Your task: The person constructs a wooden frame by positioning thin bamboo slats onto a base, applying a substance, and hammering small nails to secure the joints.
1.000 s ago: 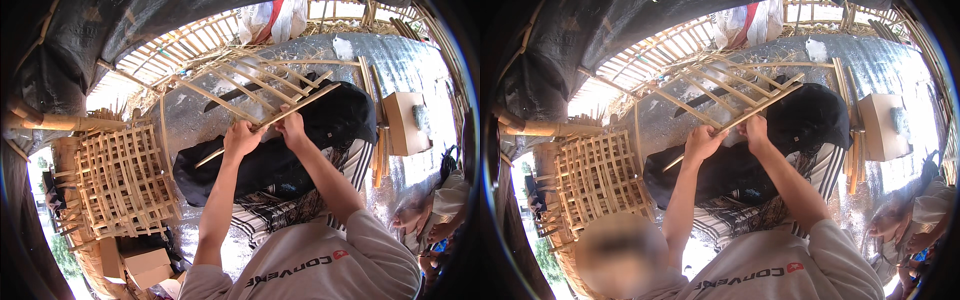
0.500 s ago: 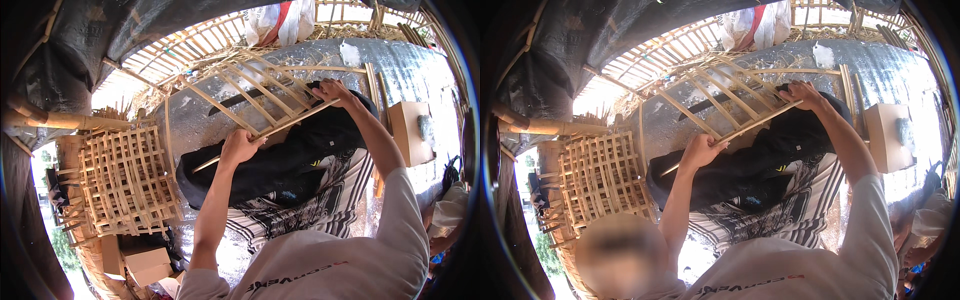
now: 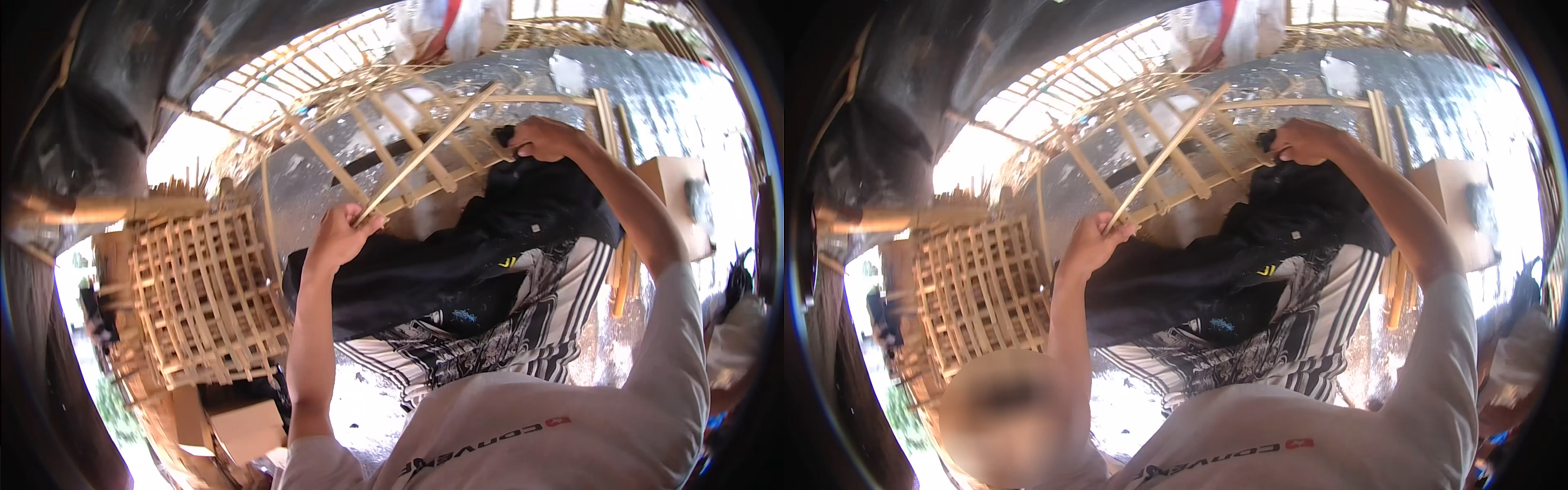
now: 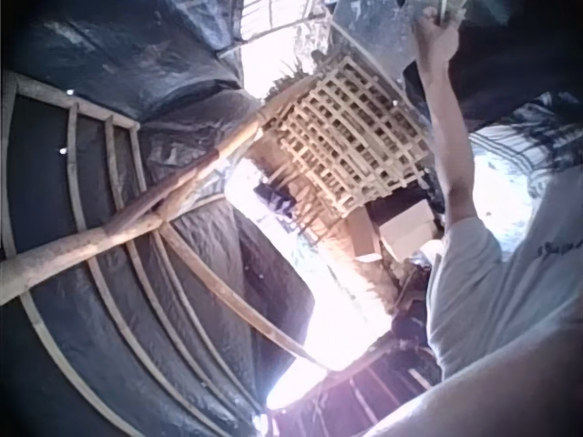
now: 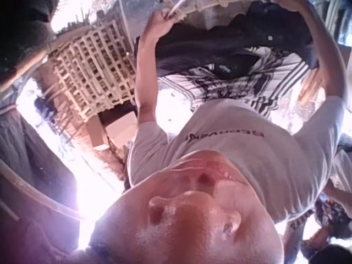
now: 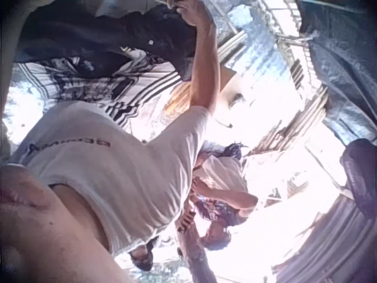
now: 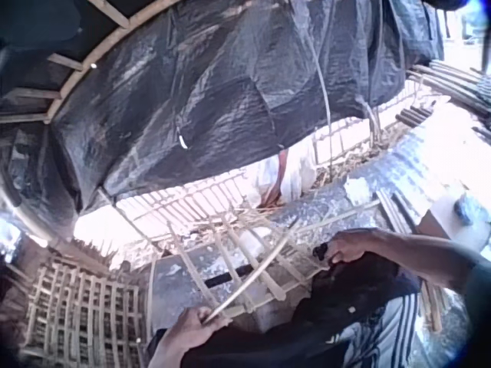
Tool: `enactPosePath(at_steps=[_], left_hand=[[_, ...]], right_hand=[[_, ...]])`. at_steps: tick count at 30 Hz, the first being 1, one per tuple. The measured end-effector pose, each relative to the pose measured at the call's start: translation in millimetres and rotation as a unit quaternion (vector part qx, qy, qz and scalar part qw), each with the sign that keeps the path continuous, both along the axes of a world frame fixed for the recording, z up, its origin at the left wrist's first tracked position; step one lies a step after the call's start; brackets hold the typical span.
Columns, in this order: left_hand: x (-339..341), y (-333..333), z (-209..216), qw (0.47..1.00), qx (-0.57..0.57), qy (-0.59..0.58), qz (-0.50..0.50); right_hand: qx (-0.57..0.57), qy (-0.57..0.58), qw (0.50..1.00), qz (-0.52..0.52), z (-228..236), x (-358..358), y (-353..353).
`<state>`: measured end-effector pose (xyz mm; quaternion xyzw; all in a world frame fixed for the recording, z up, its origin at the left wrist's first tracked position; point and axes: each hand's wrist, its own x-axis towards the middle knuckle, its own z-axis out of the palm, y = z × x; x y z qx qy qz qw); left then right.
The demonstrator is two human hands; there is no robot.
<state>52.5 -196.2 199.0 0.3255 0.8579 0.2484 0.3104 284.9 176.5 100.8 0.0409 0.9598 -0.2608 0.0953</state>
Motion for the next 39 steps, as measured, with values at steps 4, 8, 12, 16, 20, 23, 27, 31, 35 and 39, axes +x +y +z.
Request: enactPosePath(at_steps=[4,8,12,16,20,23,27,31,35,39], left_hand=[[-7,12,32,0.998,-0.034,0.048,-0.021],[-46,11,64,0.997,-0.067,0.033,-0.013],[-103,23,80,0.998,-0.052,-0.007,-0.036],[-135,57,74,0.995,-0.029,-0.018,-0.092],[-140,92,75,0.977,-0.003,0.214,0.003],[-146,103,49,0.966,-0.043,0.253,-0.013],[-122,100,-37,0.949,-0.027,0.269,-0.162],[-97,113,-116,0.965,0.060,0.194,-0.164],[-104,110,-155,0.954,0.058,0.232,-0.182],[-105,119,-158,0.947,0.008,0.237,-0.215]], right_hand=[[-0.052,-0.016,0.998,-0.028,29,13,2],[-0.082,-0.031,0.995,-0.053,69,10,-37],[-0.305,-0.199,0.922,-0.130,98,-3,-72],[-0.320,-0.105,0.930,-0.146,60,1,-73],[-0.229,0.056,0.955,-0.178,33,3,-68],[-0.299,0.023,0.902,-0.311,33,-14,-62],[-0.469,0.063,0.780,-0.408,51,-52,-47],[-0.491,0.117,0.726,-0.468,40,-57,-31],[-0.495,0.101,0.701,-0.503,24,-45,-49],[-0.535,0.113,0.670,-0.502,9,-40,-55]])
